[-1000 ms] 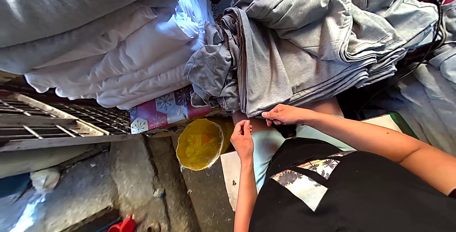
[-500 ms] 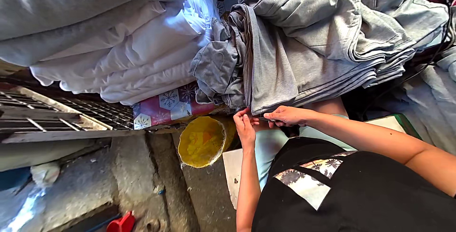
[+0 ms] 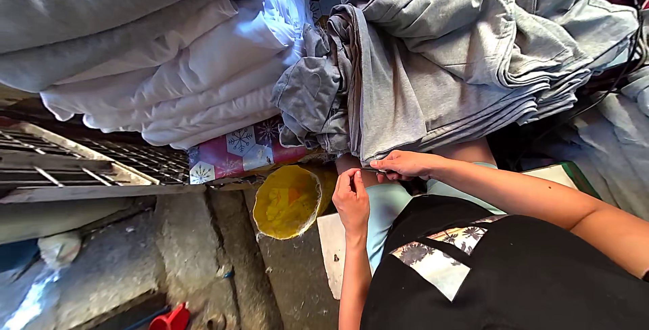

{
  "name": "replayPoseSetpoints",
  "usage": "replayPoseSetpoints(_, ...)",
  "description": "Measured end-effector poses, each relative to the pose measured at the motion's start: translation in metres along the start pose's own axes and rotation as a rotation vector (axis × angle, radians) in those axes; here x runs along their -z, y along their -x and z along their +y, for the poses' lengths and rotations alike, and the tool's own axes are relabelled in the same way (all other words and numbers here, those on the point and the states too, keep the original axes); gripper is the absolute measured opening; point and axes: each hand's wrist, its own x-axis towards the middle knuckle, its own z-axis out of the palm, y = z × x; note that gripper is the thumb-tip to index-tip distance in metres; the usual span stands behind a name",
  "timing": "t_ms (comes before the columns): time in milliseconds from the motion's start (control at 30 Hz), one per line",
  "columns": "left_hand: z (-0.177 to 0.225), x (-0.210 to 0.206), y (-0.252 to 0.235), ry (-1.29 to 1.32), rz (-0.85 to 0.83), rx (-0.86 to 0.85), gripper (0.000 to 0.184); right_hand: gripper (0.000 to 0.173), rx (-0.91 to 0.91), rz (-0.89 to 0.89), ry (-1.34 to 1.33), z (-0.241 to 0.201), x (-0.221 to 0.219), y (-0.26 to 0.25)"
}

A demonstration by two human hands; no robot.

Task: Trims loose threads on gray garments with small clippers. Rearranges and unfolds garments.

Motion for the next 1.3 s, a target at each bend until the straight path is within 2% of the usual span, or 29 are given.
replayPoseSetpoints(233,0.001,-0.004,0.003,0.003,-0.009,-0.022,0.014,0.049,-0.063,0.068,-0.087,-0.005,0.003,-0.004)
replayPoseSetpoints(433,-0.007,0.007,0.001,-0.04,0.001,0.004,0.016,0.046,0.008,0.09,-0.131,-0.001,0.002,-0.007)
replayPoseSetpoints(533,-0.035,0.044,-0.011,-0.247,0.111,0.269,0.027,0.048,0.032,0.095,-0.197,0.004,0.008,0.004)
replayPoseSetpoints(600,-0.056,0.062,-0.019,-0.313,0.121,0.51,0.057,0.051,0.044,0.131,-0.214,0.01,0.013,0.011)
replayPoseSetpoints(633,-0.062,0.064,-0.02,-0.275,0.115,0.531,0.06,0.051,0.053,0.147,-0.223,0.014,0.013,0.013)
replayPoseSetpoints(667,-0.062,0.06,-0.019,-0.203,0.109,0.473,0.052,0.05,0.064,0.157,-0.236,0.016,0.014,0.014)
replayPoseSetpoints(733,-0.047,0.036,-0.011,-0.081,0.09,0.246,0.027,0.05,0.072,0.164,-0.253,0.021,0.016,0.017)
replayPoseSetpoints(800,-0.029,0.005,-0.003,0.045,0.046,0.056,0.015,0.05,0.068,0.175,-0.262,0.023,0.016,0.02)
replayPoseSetpoints(833,-0.021,-0.009,-0.001,0.11,0.015,0.042,0.014,0.05,0.064,0.182,-0.265,0.023,0.016,0.02)
replayPoseSetpoints(900,-0.009,-0.028,0.0,0.188,-0.029,0.12,0.013,0.05,0.062,0.189,-0.261,0.025,0.018,0.022)
replayPoseSetpoints(1000,-0.003,-0.041,-0.004,0.175,-0.028,0.215,0.014,0.05,0.079,0.183,-0.254,0.028,0.022,0.024)
replayPoseSetpoints(1133,-0.001,-0.05,-0.01,-0.013,0.061,0.076,0.022,0.049,0.077,0.174,-0.269,0.03,0.025,0.027)
replayPoseSetpoints(1300,-0.006,-0.063,-0.022,-0.173,0.092,0.039,0.019,0.048,0.066,0.17,-0.264,0.035,0.026,0.028)
